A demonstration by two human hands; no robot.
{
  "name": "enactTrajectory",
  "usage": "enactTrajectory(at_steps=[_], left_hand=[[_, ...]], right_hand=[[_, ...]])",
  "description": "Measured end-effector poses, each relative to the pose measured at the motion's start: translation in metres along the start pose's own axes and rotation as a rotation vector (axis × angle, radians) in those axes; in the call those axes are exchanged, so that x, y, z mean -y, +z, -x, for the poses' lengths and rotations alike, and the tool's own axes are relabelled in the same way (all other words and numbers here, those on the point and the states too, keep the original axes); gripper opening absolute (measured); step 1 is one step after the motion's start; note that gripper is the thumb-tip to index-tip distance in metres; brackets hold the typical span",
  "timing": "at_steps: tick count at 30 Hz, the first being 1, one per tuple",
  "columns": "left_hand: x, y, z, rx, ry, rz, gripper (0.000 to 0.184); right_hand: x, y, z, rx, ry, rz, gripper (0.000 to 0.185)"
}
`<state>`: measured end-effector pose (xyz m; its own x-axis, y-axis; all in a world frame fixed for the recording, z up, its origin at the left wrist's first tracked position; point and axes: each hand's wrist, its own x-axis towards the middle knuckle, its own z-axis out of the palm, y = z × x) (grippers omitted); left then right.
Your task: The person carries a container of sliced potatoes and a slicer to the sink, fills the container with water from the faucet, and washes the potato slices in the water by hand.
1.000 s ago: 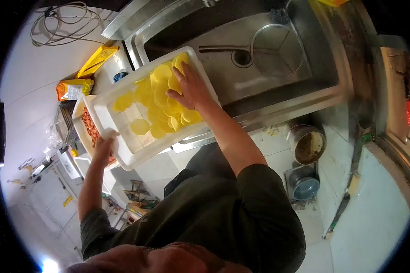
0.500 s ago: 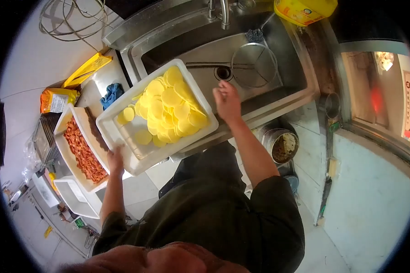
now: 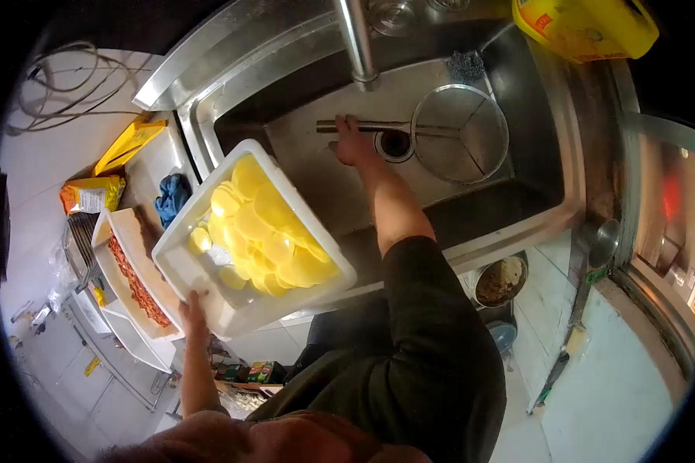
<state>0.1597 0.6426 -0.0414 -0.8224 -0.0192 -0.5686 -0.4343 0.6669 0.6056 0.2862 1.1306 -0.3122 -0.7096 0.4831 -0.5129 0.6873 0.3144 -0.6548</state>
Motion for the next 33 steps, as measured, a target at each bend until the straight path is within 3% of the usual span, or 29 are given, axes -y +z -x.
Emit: enactTrajectory(at_steps=[2, 4, 6, 8, 11, 12, 15, 17, 19, 22, 26, 28, 30, 31, 33], left_hand=[[0.018, -0.007, -0.008, -0.041, -0.003, -0.077, 0.043], [0.026, -0.007, -0.01, -0.064, 0.005, -0.063, 0.043], [0.024, -0.003, -0.007, -0.064, 0.021, 0.027, 0.042], [0.016, 0.006, -0.006, -0.077, -0.031, 0.039, 0.042], [0.041, -0.013, -0.021, -0.037, -0.021, 0.008, 0.048], [0.053, -0.015, -0.027, -0.175, -0.003, -0.053, 0.049], [0.036, -0.01, -0.021, -0.039, -0.019, 0.018, 0.046], [0.036, -0.007, -0.021, -0.013, -0.006, 0.049, 0.045], [0.039, -0.01, -0.025, 0.042, 0.03, 0.104, 0.044], [0.03, -0.007, -0.018, 0.084, 0.073, 0.125, 0.045], [0.033, -0.009, -0.025, 0.071, 0.073, 0.069, 0.049], [0.033, -0.009, -0.03, 0.129, 0.082, 0.065, 0.05], [0.043, -0.022, -0.035, 0.145, 0.096, 0.025, 0.05], [0.051, -0.022, -0.043, 0.128, 0.118, 0.016, 0.05], [0.043, -0.009, -0.049, 0.104, 0.133, 0.027, 0.051]], right_hand=[[-0.002, 0.013, 0.001, -0.003, 0.023, -0.054, 0.062], [-0.002, 0.013, 0.02, 0.166, -0.19, 0.423, 0.055], [-0.016, 0.023, 0.025, 0.228, -0.248, 0.566, 0.049], [-0.065, 0.075, 0.025, 0.207, -0.147, 0.368, 0.047], [-0.005, -0.015, 0.118, 0.223, 0.211, 0.19, 0.051], [0.009, -0.045, 0.141, 0.256, 0.32, 0.04, 0.051], [-0.02, -0.087, 0.183, 0.328, 0.087, 0.526, 0.047], [-0.014, -0.119, 0.22, 0.212, 0.166, 0.674, 0.045], [-0.022, -0.13, 0.256, -0.026, 0.09, 0.955, 0.046], [-0.01, -0.129, 0.293, -0.148, 0.24, 0.903, 0.046], [-0.046, -0.117, 0.363, -0.643, 0.008, 0.444, 0.048], [-0.074, -0.092, 0.432, -0.763, 0.197, 0.334, 0.049], [-0.108, -0.03, 0.509, -0.542, 0.643, 0.494, 0.051], [-0.112, 0.008, 0.547, -0.268, 0.855, 0.62, 0.053], [-0.109, 0.077, 0.582, 0.21, 0.99, 0.652, 0.055]])
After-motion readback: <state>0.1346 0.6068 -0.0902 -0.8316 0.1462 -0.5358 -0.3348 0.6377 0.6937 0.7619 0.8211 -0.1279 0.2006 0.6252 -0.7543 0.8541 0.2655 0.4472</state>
